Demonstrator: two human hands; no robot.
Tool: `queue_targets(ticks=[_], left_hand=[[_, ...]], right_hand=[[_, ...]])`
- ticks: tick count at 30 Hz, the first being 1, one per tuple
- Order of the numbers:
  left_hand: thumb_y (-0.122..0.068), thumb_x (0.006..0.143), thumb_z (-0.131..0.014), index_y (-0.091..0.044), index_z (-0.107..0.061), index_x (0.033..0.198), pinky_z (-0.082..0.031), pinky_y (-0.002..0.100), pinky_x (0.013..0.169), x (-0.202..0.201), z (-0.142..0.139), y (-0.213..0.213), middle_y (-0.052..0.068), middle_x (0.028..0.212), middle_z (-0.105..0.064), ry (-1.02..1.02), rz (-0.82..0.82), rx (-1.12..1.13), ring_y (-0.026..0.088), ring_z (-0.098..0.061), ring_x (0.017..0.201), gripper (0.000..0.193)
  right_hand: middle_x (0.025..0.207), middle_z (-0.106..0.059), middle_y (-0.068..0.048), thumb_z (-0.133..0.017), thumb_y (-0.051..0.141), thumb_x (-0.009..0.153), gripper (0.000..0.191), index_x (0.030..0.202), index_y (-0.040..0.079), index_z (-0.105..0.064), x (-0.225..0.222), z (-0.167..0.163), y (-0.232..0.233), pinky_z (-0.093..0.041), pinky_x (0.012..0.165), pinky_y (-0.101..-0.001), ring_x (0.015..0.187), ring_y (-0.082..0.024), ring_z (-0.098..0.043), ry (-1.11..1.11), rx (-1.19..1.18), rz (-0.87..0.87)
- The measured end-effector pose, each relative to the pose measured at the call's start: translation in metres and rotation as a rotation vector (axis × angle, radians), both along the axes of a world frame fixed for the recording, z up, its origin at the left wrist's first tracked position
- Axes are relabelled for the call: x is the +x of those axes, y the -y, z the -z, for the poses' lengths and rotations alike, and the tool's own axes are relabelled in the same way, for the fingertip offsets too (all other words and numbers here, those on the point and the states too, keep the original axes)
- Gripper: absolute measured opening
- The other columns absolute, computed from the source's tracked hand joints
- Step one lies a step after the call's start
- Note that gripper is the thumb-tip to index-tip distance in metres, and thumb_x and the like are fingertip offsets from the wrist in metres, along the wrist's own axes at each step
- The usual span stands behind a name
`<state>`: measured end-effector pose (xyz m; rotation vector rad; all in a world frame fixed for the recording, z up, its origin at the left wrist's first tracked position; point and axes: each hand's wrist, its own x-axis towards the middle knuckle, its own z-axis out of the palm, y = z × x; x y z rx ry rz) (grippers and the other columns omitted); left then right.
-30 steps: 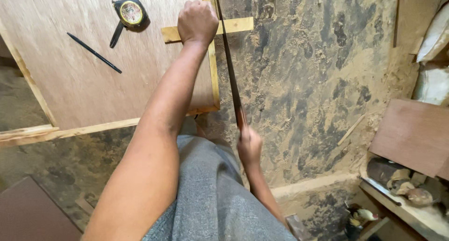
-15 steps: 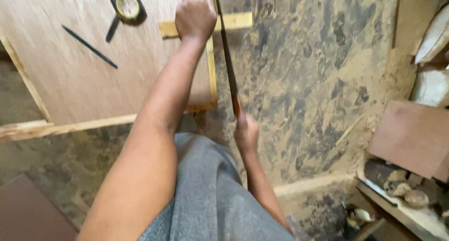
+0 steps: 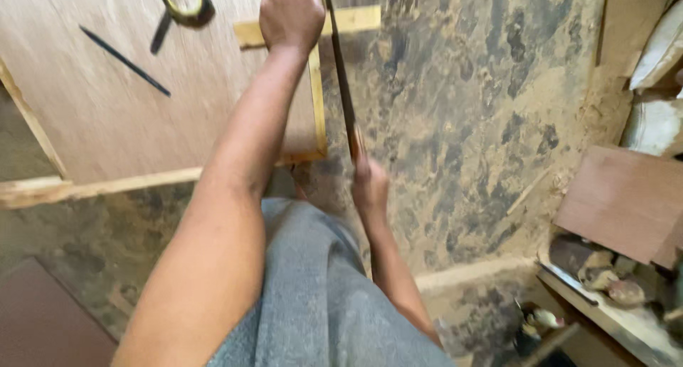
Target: The person marks a small wooden strip with a pencil against a wooden frame on the workbench, then saws the strip with a hand saw, holding it steady on the bench. They reposition the strip and continue sawing pieces, with a tape measure and pencil resting on the bench.
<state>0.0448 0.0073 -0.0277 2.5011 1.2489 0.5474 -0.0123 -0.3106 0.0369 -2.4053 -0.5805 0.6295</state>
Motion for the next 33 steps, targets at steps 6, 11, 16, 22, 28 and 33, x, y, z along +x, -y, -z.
queue_targets(ticks=[6,11,16,22,28,33], left_hand=[[-0.019,0.084,-0.059,-0.011,-0.070,0.070,-0.054,0.046,0.059,-0.001,-0.004,-0.002,0.015,0.070,-0.070,-0.089,0.033,-0.190,0.033,-0.068,0.065,0.019],[-0.016,0.091,-0.054,-0.009,-0.068,0.072,-0.056,0.044,0.062,-0.001,-0.003,-0.002,0.014,0.076,-0.070,-0.135,0.048,-0.196,0.028,-0.069,0.071,0.024],[-0.018,0.084,-0.057,-0.009,-0.069,0.068,-0.056,0.044,0.065,-0.001,0.012,-0.001,0.013,0.075,-0.071,0.015,0.016,-0.002,0.032,-0.068,0.075,0.022],[-0.037,0.098,-0.052,-0.007,-0.076,0.077,-0.056,0.052,0.064,0.002,0.016,-0.008,0.020,0.079,-0.073,-0.072,-0.055,-0.183,0.039,-0.071,0.072,0.044],[-0.047,0.084,-0.068,-0.003,-0.071,0.100,-0.048,0.052,0.088,-0.031,-0.001,0.010,0.020,0.103,-0.069,-0.143,0.181,-0.128,0.037,-0.062,0.104,0.047],[-0.011,0.071,-0.067,-0.009,-0.066,0.112,-0.046,0.045,0.097,-0.096,0.005,0.044,0.013,0.111,-0.063,-0.251,0.402,0.021,0.032,-0.058,0.115,0.041]], right_hand=[[0.058,-0.053,-0.014,-0.044,0.037,0.107,0.053,0.070,0.002,-0.057,-0.025,-0.042,0.037,-0.045,0.053,-0.0428,0.051,-0.029,-0.056,-0.070,0.019,0.032],[0.059,-0.052,-0.015,-0.046,0.045,0.111,0.061,0.071,0.000,-0.058,0.016,0.038,-0.020,-0.044,0.055,-0.0413,0.053,-0.028,-0.054,0.049,0.045,0.045],[0.052,-0.054,-0.006,-0.044,0.052,0.103,0.063,0.066,0.003,-0.058,0.014,0.057,0.010,-0.044,0.046,-0.0389,0.046,-0.019,-0.056,-0.268,0.155,0.200],[0.059,-0.048,-0.004,-0.048,0.042,0.107,0.052,0.078,0.003,-0.065,-0.018,0.063,0.080,-0.039,0.047,-0.0390,0.050,-0.014,-0.048,-0.226,0.201,0.238],[0.046,-0.048,-0.003,-0.050,0.046,0.101,0.053,0.074,0.001,-0.061,-0.044,0.068,0.145,-0.038,0.035,-0.0333,0.034,-0.014,-0.047,-0.554,0.320,0.549],[0.045,-0.045,-0.003,-0.051,0.048,0.101,0.056,0.068,0.002,-0.055,-0.041,0.073,0.156,-0.036,0.034,-0.0338,0.033,-0.015,-0.044,-0.580,0.417,0.644]])
